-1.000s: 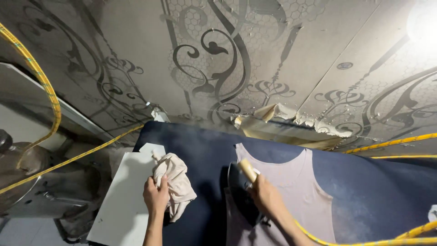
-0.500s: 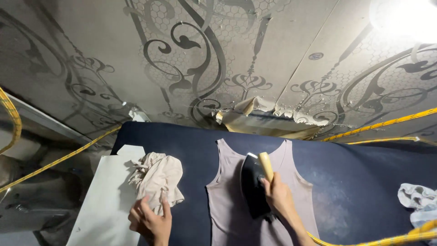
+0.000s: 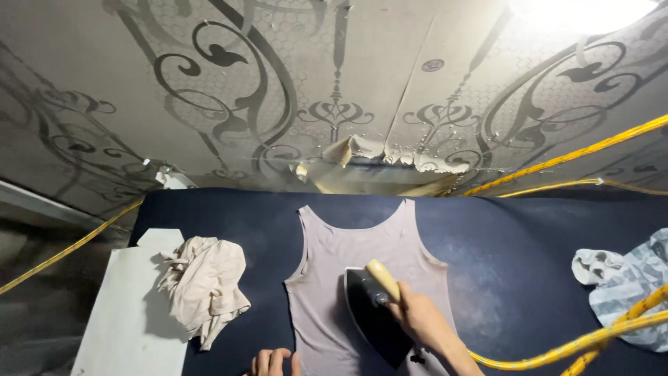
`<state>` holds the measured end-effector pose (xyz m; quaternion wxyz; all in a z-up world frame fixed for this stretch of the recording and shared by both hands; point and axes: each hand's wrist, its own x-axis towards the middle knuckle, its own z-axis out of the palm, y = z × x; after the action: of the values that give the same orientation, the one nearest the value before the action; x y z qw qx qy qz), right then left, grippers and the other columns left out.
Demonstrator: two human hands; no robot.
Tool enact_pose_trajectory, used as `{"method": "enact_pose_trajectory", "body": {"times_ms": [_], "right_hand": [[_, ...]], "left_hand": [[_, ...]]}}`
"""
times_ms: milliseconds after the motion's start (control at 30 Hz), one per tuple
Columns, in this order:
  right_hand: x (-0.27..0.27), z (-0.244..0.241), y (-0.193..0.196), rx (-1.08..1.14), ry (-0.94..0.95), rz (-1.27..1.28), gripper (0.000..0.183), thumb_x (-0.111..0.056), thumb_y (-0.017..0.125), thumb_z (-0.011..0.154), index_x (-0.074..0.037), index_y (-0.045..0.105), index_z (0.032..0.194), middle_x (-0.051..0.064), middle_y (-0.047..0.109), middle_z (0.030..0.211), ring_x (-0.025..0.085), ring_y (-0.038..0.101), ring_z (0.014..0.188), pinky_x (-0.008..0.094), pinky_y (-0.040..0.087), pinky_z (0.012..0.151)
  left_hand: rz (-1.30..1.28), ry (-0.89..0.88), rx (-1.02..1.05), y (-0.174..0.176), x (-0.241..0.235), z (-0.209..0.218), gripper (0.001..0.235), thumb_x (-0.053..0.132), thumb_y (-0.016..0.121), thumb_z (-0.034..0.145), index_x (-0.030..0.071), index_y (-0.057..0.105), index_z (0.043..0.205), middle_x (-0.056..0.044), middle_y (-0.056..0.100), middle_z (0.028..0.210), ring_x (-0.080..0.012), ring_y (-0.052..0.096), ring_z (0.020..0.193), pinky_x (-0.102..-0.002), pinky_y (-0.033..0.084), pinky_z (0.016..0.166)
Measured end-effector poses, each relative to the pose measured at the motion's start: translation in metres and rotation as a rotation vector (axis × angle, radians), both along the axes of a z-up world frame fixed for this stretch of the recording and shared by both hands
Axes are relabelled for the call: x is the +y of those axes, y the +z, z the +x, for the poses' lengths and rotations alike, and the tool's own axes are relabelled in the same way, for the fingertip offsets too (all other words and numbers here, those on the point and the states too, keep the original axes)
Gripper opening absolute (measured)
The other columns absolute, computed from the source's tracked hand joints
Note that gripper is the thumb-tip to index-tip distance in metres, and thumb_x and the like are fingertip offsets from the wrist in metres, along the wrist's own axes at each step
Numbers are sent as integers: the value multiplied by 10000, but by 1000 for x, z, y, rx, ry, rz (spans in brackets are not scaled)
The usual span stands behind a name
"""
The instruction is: The person irons a light purple tank top on a dark blue ironing board, smoothing the fabric with a steam iron. After ironing, they fold the garment and place it into a drawer. The person then repeats the process with a beige tank top, ironing both sides and folding it neatly.
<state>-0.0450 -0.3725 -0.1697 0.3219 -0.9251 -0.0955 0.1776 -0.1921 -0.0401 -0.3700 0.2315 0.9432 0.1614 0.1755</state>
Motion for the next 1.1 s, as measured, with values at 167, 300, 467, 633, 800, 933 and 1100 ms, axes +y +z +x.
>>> {"method": "enact_pose_trajectory", "body": {"times_ms": [167,300,467,633,800,933,1100], "right_hand": [[-59,18,-3,-101,-361,-230,324,-301,626,932,-96,498,1148,263,700,828,484,679,803,547,518,704],[-109,29,10,32,-495,-221,363,-342,616,967,-32,511,1124,258,725,842,446,710,788,532,563,711],[-199,28,-5,99,-558,-159,472,-418,679,889,-55,556,1163,228,748,812,410,744,776,520,607,751],[-229,17,-13,-17,-654,-777,642,-660,732,899,-67,674,1139,214,783,1059,408,760,1005,518,583,873],[-210,14,-36,-364,-706,-844,490,-543,744,921,-98,649,1105,146,653,1224,368,611,1179,516,470,968],[-144,35,-62,-733,-601,-723,395,-471,740,956,-189,667,1222,75,516,1429,326,443,1313,515,377,1050],[-72,60,-100,-569,-439,-525,540,-518,752,776,-101,694,1113,179,501,1460,384,451,1288,540,403,977]], "left_hand": [[61,-6,-87,24,-15,7,280,430,821,589,226,640,653,-7,536,696,-244,588,664,-468,440,630],[134,-13,-9,46,-25,8,255,369,823,575,204,639,640,-30,575,666,-275,633,633,-505,429,571],[-473,268,89,4,-5,-2,227,293,777,798,109,645,794,-75,657,668,-259,692,611,-379,531,599],[-516,168,311,53,0,-6,249,270,791,821,64,651,822,-109,691,661,-272,721,615,-389,562,621],[-253,84,53,105,-9,61,328,289,833,763,53,643,888,-137,692,808,-325,684,751,-445,542,669],[84,141,-69,143,-20,118,508,357,890,667,16,646,954,-219,644,886,-419,627,837,-493,506,707],[-92,65,27,61,-17,138,262,255,816,765,70,665,874,-133,660,911,-354,636,877,-442,511,757]]}}
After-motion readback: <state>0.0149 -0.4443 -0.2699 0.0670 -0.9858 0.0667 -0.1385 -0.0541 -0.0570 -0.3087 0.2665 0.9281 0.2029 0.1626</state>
